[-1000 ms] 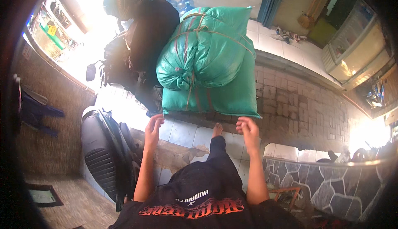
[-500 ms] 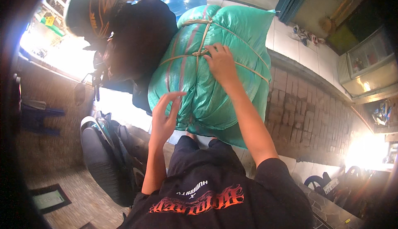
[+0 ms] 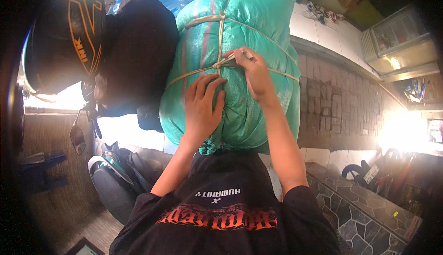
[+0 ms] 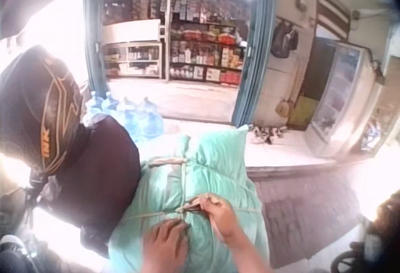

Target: The person lays out a large yellow fabric on a table and uses a rotary cutter with a straight edge to cut the fabric into sections. They repeatedly align the fabric and make cuts, then move to tie a green sack on a scooter.

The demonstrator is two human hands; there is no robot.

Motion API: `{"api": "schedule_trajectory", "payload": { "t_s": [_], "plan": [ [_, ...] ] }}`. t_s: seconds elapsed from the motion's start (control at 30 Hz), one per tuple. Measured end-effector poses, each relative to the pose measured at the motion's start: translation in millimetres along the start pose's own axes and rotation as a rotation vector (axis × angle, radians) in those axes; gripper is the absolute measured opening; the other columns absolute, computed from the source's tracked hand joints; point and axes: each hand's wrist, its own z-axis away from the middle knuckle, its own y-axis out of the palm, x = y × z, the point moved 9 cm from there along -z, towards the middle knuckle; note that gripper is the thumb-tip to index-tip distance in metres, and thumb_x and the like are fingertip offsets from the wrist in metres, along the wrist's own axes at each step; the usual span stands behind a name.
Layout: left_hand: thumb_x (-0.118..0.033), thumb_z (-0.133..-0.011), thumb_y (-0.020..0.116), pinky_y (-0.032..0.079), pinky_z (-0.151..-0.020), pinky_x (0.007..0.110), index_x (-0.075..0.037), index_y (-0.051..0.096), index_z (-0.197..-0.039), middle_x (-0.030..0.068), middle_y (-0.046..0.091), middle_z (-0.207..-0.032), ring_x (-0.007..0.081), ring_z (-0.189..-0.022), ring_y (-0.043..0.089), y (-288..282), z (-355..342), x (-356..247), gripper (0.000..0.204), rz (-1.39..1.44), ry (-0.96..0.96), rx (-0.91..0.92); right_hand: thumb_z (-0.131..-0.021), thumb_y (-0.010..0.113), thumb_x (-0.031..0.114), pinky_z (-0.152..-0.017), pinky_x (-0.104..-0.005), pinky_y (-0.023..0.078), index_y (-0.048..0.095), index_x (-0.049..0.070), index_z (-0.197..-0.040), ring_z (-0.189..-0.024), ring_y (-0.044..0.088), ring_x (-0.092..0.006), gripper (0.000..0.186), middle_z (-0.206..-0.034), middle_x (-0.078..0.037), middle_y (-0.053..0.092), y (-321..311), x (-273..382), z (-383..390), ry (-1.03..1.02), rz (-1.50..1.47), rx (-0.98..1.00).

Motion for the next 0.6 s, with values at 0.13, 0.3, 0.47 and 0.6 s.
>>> {"api": "schedule_trajectory", "payload": {
  "t_s": [0.13, 0.3, 0.47, 0.6],
  "plan": [
    [-0.013, -0.095, 0.064, 0.039, -0.108, 0.048, -0.011, 0.064, -0.126, 0.0087, 0.059, -0.133, 0.0341, -0.128, 0.050, -9, 1, -3, 0.032, 0.023, 0.010, -0.024, -0.104, 0.060, 0.024, -0.075, -0.0294, 0.049, 0.065, 0.004, -0.102, -0.083, 0.058, -0.0131, 0.020, -0.102, -0.005, 0.065, -7, 8, -7, -0.070, 0.393, -0.164],
    [-0.014, -0.095, 0.063, 0.042, -0.102, 0.048, -0.008, 0.063, -0.125, 0.0141, 0.060, -0.125, 0.0360, -0.118, 0.053, -18, -22, 14, 0.030, 0.072, -0.068, -0.059, -0.097, 0.063, 0.014, -0.074, -0.0385, 0.051, 0.065, 0.006, -0.101, -0.084, 0.063, -0.0246, 0.009, -0.090, -0.009, 0.061, 22, 62, 18, -0.271, 0.922, -0.352],
    [-0.012, -0.095, 0.062, 0.046, -0.097, 0.046, -0.005, 0.063, -0.121, 0.0155, 0.062, -0.115, 0.0363, -0.110, 0.056, -11, -41, 28, 0.027, 0.028, -0.013, -0.045, -0.096, 0.061, 0.013, -0.079, -0.0466, 0.051, 0.064, 0.007, -0.107, -0.090, 0.064, -0.0361, 0.013, -0.094, -0.014, 0.065, 30, 32, 17, -0.318, 1.041, -0.207],
    [-0.010, -0.094, 0.062, 0.046, -0.097, 0.047, -0.004, 0.063, -0.122, 0.0160, 0.062, -0.114, 0.0367, -0.110, 0.055, -11, -37, 32, 0.028, 0.066, -0.017, -0.075, -0.097, 0.059, 0.011, -0.080, -0.0474, 0.050, 0.062, 0.006, -0.111, -0.095, 0.065, -0.0381, 0.016, -0.099, -0.017, 0.069, 40, 25, 17, -0.295, 0.955, -0.213]
  ]
}}
